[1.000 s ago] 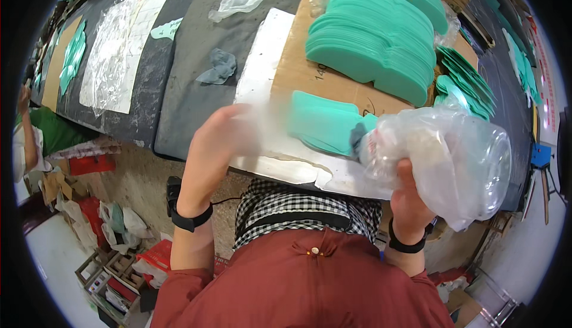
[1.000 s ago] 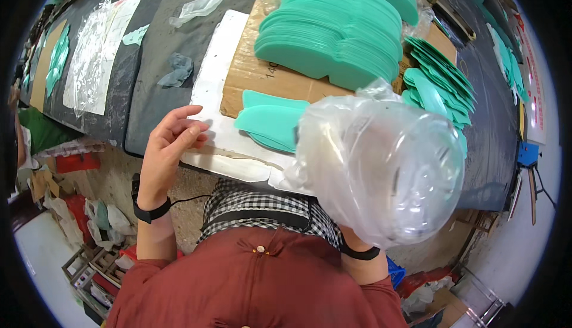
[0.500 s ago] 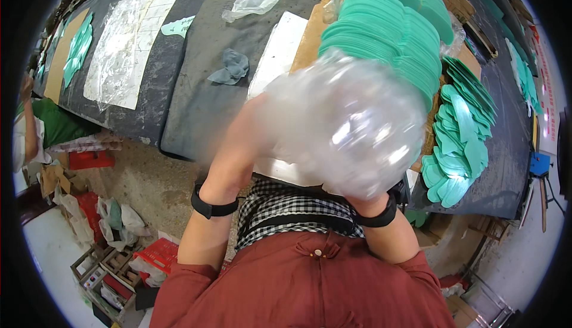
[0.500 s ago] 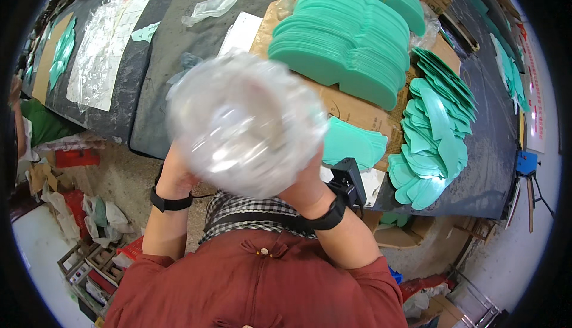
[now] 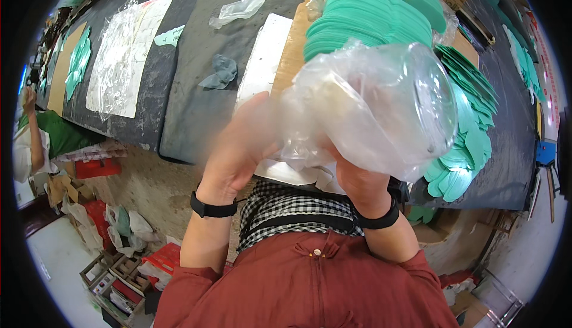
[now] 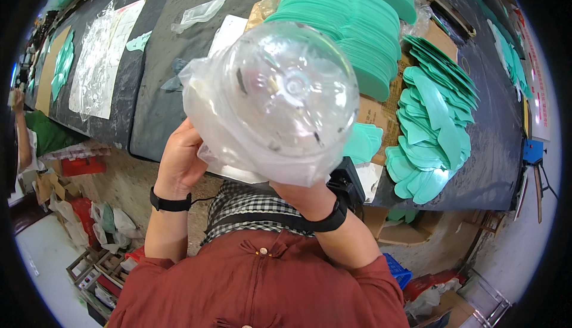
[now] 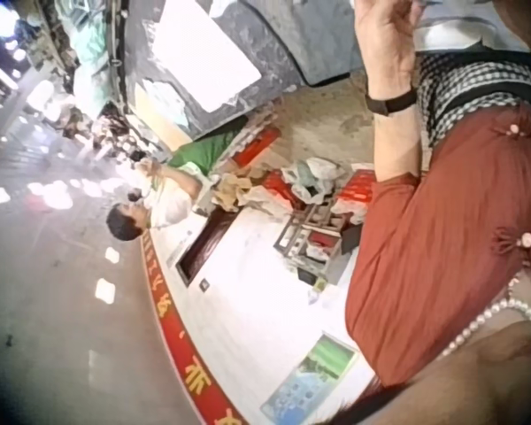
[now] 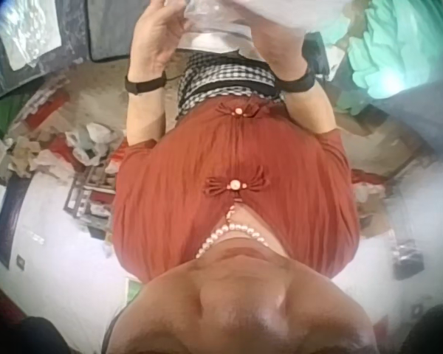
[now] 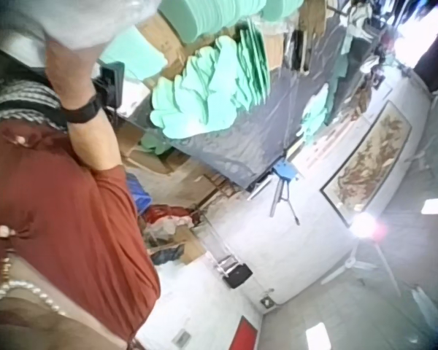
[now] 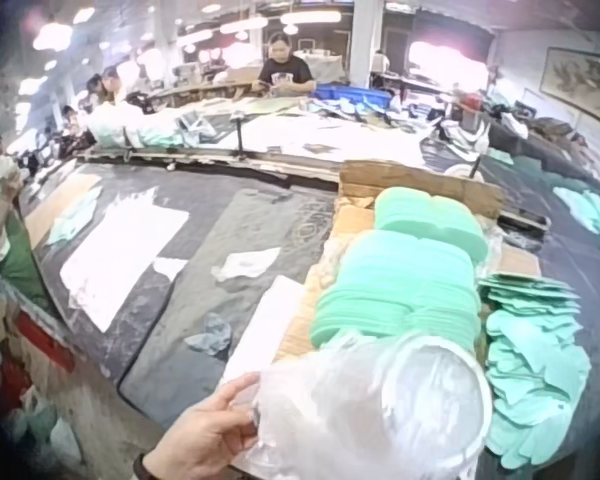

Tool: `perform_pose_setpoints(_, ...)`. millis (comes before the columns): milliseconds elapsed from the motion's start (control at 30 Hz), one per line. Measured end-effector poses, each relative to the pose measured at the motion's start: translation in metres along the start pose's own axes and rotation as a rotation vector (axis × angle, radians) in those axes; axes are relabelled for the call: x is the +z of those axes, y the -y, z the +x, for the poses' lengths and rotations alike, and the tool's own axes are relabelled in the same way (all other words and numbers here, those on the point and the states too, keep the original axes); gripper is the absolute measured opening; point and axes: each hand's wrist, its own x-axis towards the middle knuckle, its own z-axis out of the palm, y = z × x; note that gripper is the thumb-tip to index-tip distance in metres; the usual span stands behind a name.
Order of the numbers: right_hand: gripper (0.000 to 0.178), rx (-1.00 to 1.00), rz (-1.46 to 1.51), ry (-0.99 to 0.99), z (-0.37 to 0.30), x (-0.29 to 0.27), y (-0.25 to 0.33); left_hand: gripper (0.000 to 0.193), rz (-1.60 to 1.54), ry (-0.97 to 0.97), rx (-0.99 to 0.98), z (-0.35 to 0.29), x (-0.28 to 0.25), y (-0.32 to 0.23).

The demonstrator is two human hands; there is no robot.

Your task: Apply adhesive or liquid coating to green shoe upper components using a plastic bottle with a brush/nozzle attachment.

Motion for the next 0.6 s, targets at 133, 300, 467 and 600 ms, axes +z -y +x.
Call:
perform_pose_setpoints(133, 0.035, 0.253, 0.45, -0.243, 0.019, -0.005, 0.022, 0.056, -0.121, -0.033, -0.003, -0.005, 0.014, -0.006)
perform_pose_setpoints(300, 0.03, 0.282, 0.529, -0.366, 0.016, -0.024, 0.022, 0.066, 0.0, -0.047, -0.022, -0.005, 0.026, -0.013)
perform_pose_setpoints(467, 0.084, 0.017, -0.23, -0.157, -0.067, -0.081, -0.03, 0.075, 0.217, -0.041, 0.055, 0.005, 0.029, -0.004)
perform_pose_setpoints(600, 0.078, 0.127, -0.475, -0.33, -0.086, -0.136, -0.026, 0.073, 0.289, -0.04, 0.051, 0.008, 0.026, -0.001)
